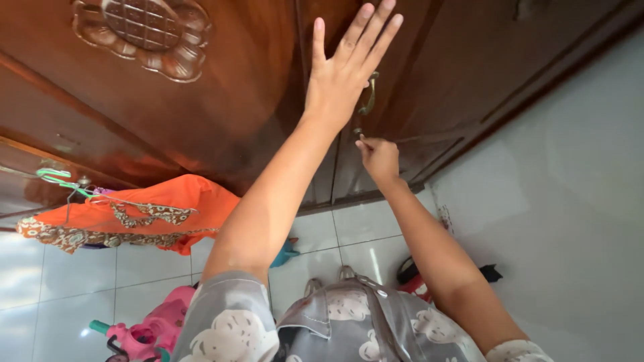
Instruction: Tidying up various objects on the floor and bed and putting them into bags.
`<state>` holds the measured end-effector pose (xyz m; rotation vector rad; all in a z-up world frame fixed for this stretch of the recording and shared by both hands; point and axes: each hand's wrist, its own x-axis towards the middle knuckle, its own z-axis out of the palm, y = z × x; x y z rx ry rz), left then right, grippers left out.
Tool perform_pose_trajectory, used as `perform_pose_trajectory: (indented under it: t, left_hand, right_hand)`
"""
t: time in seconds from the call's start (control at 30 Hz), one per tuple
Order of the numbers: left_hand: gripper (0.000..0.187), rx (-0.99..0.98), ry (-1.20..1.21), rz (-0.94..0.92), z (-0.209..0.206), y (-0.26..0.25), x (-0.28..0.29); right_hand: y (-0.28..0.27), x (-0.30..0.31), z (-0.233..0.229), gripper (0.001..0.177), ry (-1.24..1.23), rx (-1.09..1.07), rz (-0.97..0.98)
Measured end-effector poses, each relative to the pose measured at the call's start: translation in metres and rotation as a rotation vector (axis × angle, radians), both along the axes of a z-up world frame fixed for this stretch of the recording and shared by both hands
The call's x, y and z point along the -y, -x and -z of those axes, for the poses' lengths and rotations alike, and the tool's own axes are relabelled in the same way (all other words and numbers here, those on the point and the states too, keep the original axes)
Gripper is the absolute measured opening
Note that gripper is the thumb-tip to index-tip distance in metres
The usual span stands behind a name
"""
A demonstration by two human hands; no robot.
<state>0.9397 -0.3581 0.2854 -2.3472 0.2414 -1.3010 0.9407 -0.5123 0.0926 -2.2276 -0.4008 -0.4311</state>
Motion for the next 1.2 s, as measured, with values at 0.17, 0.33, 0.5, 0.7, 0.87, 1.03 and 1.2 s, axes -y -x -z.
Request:
perform_pose_trajectory:
  t: [0.17, 0.33, 0.5, 0.7, 0.87, 1.03, 1.2]
  left_hand:
    - [0.088, 0.024, 0.031, -0.032, 0.008, -0.009, 0.002]
    - [0.09, -0.029, 0.07, 0.011, 0.007, -0.006, 0.001]
    - [0.093, -0.024, 0.046, -0.046, 0.007, -0.007, 0.004]
    - [0.088, 0.007, 0.039, -0.137, 0.026, 0.007, 0.005]
    - [0.072, -0.155, 0.364, 0.011, 0.106, 0.094, -0.015]
    - [0.073, -0.45, 0.853, -0.161, 0.196, 0.223, -0.036]
    - [0.074, -0.479, 1.157, -0.383, 0.228, 0.347, -0.034]
  right_hand:
    - [-0.007, -0.008, -0.004, 0.021, 0.015, 0.048, 0.004]
    - [-0.014, -0.005, 0.017, 0.019, -0.061, -0.109, 0.026]
    - [-0.038, 0.003, 0.063, 0.032, -1.189, -1.007, -0.107]
    - [-0.032, 0.006, 0.078, 0.04, -1.211, -1.044, -0.207]
    - [0.039, 0.002, 0.064, 0.052, -0.869, -0.944, -0.2]
    - [0.121, -0.012, 0.084, 0.069, -0.25, -0.575, -0.445]
    - [0.201, -0.046, 0.045, 0.075, 0.082, -0.148, -0.753]
